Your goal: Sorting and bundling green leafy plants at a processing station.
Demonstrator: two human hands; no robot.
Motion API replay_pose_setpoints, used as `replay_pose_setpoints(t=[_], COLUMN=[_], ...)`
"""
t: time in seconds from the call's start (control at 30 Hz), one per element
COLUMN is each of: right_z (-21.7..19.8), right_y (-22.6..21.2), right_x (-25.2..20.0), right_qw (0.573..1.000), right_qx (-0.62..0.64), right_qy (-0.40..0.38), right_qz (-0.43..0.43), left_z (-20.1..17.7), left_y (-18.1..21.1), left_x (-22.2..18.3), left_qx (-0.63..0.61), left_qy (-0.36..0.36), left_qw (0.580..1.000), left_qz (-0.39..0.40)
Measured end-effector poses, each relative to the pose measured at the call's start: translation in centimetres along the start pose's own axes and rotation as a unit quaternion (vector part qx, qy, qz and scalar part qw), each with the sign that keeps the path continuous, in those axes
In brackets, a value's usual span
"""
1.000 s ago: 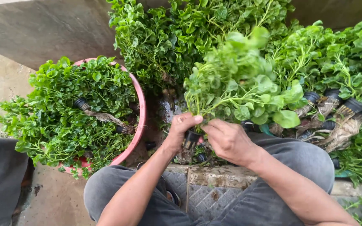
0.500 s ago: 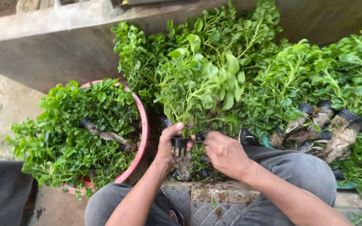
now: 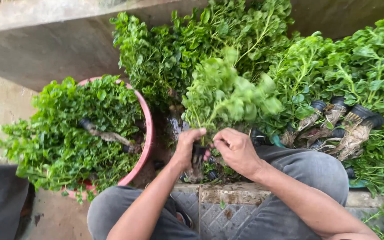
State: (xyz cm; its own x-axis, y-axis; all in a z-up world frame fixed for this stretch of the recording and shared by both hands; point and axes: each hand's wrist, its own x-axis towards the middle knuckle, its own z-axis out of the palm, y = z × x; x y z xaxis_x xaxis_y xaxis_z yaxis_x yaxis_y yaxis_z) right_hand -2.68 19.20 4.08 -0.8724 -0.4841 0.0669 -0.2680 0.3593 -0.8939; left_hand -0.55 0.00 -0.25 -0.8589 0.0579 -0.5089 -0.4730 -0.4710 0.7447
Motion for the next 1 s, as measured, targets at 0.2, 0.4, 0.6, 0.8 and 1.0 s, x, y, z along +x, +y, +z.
replay_pose_setpoints(t=[0.2,0.4,0.6,0.8,1.0], right_z=[0.3,1.0,-0.2,0.3,-0.5], right_y=[-1.5,1.9,1.0,2.0,1.7], right_x=[0.8,0.8,1.2,0.3,0.9], right_qw=[0.969,0.959,0.957,0.965,0.948], right_qx=[-0.112,-0.228,-0.205,0.079,-0.264], right_qy=[0.091,-0.028,-0.065,-0.237,-0.171], right_qz=[-0.199,-0.165,-0.193,0.075,-0.048], left_z=[-0.8,-0.1,-3.8,-2.9,-1.5], left_y=[-0.1,0.3,-3.2,-1.8,1.8], left_x=[0.1,-0.4,3.0,3.1,-0.2], left_qx=[-0.056,-0.079,0.188,0.079,-0.020], left_qy=[-0.034,-0.012,0.060,0.077,-0.044], left_qw=[0.998,0.995,0.961,0.969,0.986], left_qz=[-0.020,-0.063,0.195,0.221,0.160])
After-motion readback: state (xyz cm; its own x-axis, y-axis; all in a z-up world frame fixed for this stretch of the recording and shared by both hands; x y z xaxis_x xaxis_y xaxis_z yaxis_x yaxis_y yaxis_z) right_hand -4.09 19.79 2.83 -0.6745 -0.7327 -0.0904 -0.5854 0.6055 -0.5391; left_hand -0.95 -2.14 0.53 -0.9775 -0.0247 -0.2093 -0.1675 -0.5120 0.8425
